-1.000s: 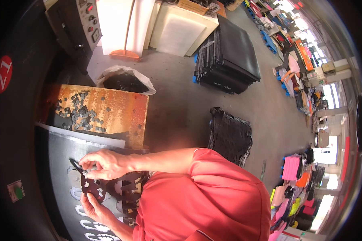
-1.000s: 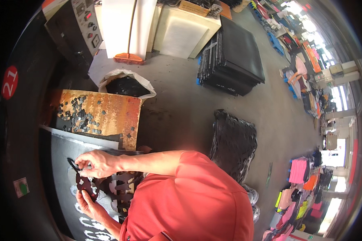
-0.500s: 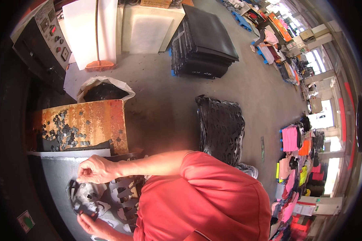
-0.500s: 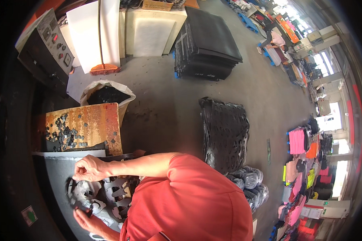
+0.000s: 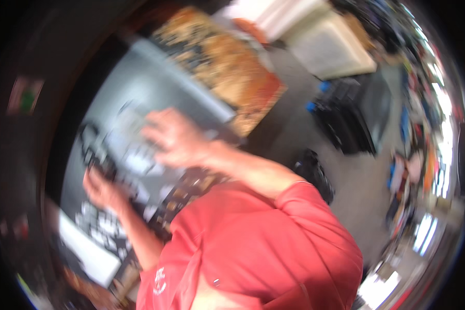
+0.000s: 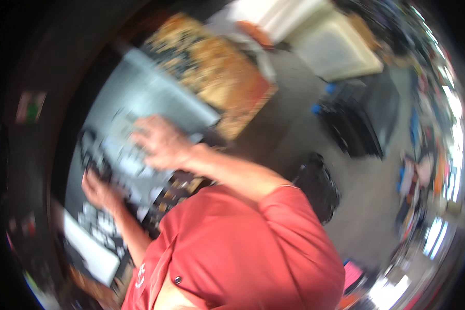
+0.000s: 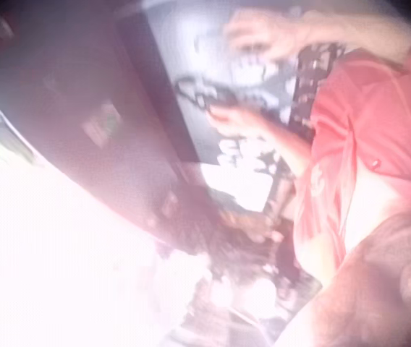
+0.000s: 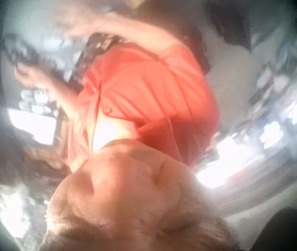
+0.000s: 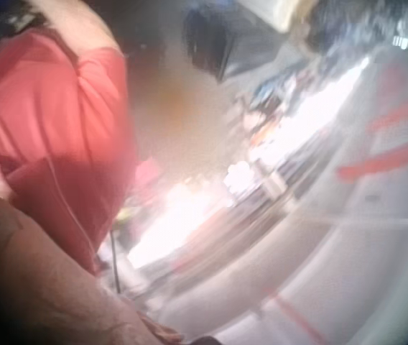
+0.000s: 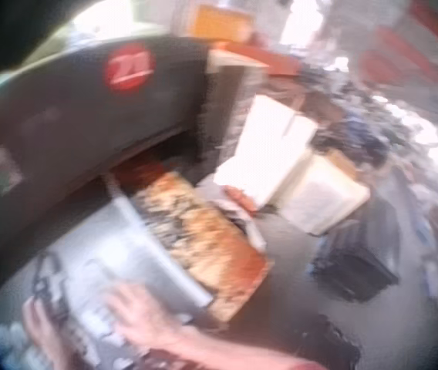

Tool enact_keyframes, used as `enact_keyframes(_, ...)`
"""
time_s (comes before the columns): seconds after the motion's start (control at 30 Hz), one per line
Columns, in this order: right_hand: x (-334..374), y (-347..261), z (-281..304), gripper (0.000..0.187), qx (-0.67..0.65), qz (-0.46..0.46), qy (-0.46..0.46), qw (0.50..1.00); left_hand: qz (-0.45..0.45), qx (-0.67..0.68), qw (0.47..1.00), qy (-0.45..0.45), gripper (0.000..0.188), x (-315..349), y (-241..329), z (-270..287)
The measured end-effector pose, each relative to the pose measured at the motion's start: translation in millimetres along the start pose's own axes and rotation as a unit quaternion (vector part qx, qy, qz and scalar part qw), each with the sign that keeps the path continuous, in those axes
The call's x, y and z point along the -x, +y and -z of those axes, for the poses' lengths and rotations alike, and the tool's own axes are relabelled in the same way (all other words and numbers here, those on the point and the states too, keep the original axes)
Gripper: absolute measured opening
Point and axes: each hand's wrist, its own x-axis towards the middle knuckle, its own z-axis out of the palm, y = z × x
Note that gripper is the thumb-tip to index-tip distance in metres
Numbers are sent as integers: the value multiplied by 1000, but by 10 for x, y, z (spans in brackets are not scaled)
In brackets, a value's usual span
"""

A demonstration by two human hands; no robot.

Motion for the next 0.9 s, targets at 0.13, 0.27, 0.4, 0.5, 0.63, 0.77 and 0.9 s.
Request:
enact_keyframes(0.13, -87, 116, 429, 64, -186, -120, -33, 975, 88, 174, 981, -19, 24, 46, 29, 58)
enact_keyframes(0.27, -226, 351, 748, 61, -205, -193, 30, 959, 117, 228, 966, -16, 21, 64, 114, 52)
enact_keyframes(0.4, -341, 450, 867, 58, -120, -194, 40, 973, 115, 241, 964, -3, 20, 56, 116, 53)
enact_keyframes(0.5, -389, 447, 697, 59, -57, -135, 19, 989, 127, 244, 961, -1, 21, 50, 114, 43)
enact_keyframes(0.63, -381, 457, 414, 59, 59, -46, 14, 997, 122, 228, 966, 2, 20, 69, 131, 42)
enact_keyframes(0.77, -360, 517, 464, 61, 31, -50, 5, 998, 121, 223, 967, -4, 19, 78, 112, 59)
enact_keyframes(0.9, -405, 519, 543, 74, 58, -49, -34, 997, 109, 235, 966, -23, 19, 47, 64, 59)
